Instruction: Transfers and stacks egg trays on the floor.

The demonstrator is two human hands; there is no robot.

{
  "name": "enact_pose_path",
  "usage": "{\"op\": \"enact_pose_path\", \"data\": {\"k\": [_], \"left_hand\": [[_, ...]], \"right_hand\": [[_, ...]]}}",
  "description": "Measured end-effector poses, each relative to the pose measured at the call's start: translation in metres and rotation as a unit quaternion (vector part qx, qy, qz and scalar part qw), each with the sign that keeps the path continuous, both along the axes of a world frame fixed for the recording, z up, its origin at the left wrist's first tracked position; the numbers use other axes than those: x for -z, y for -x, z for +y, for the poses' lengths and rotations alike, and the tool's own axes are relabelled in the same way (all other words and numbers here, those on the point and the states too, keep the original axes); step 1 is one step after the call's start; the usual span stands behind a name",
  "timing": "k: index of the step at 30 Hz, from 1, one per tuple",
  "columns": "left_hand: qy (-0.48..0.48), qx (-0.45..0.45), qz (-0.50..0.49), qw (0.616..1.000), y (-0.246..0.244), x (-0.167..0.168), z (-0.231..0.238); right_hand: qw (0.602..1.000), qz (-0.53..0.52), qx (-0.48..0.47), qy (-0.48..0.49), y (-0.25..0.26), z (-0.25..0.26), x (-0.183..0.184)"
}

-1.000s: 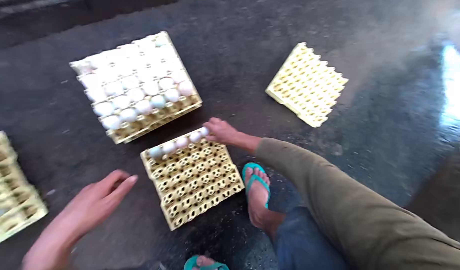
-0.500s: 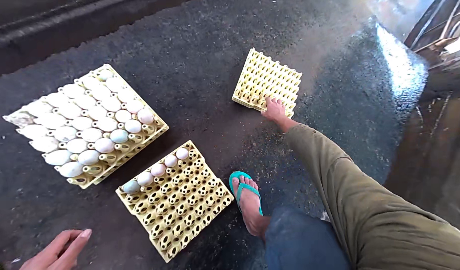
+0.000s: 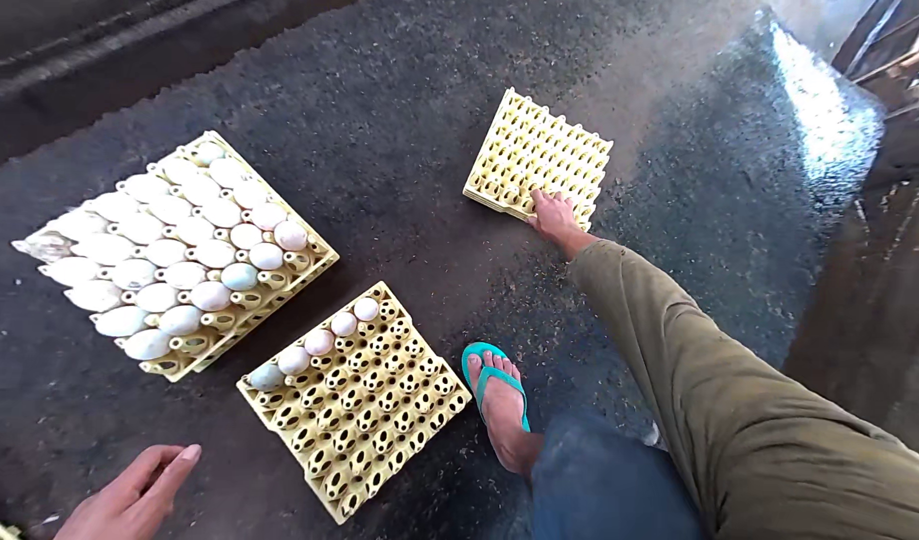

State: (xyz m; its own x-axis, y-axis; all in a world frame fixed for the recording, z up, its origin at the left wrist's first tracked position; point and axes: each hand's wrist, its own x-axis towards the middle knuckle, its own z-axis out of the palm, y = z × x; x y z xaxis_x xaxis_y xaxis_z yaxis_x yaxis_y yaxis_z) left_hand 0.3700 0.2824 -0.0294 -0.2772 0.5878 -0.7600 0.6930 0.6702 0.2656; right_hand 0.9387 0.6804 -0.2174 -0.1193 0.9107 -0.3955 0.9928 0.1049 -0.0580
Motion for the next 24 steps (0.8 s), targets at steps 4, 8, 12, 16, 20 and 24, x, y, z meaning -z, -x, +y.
{"op": "enact_pose_path", "data": {"k": [4, 8, 12, 16, 20, 24], "left_hand": [[-0.001, 0.0, 0.0, 1.0, 0.002, -0.001, -0.001], [-0.007, -0.006, 0.003, 1.0, 0.005, -0.002, -0.002], [-0.016, -0.007, 0.004, 1.0, 0.007, 0.001, -0.005], [-0.033, -0.012, 0.012, 0.999, 0.005, 0.004, -0.006], [-0.058, -0.016, 0.026, 0.998, -0.002, 0.004, -0.003], [-0.053, -0.019, 0.022, 0.998, -0.008, -0.003, 0.002]], "right_hand": [[1.0, -0.003, -0.016, 0.004, 0.0, 0.001, -0.001], [0.999, -0.001, -0.041, 0.006, -0.003, 0.003, -0.012], [0.998, 0.021, -0.047, -0.022, -0.012, 0.009, -0.021], [0.996, 0.011, -0.051, -0.067, -0.015, 0.02, -0.048], [0.996, 0.006, -0.054, -0.076, -0.013, 0.031, -0.068], [0.994, 0.012, -0.02, -0.106, -0.015, 0.033, -0.087]]}}
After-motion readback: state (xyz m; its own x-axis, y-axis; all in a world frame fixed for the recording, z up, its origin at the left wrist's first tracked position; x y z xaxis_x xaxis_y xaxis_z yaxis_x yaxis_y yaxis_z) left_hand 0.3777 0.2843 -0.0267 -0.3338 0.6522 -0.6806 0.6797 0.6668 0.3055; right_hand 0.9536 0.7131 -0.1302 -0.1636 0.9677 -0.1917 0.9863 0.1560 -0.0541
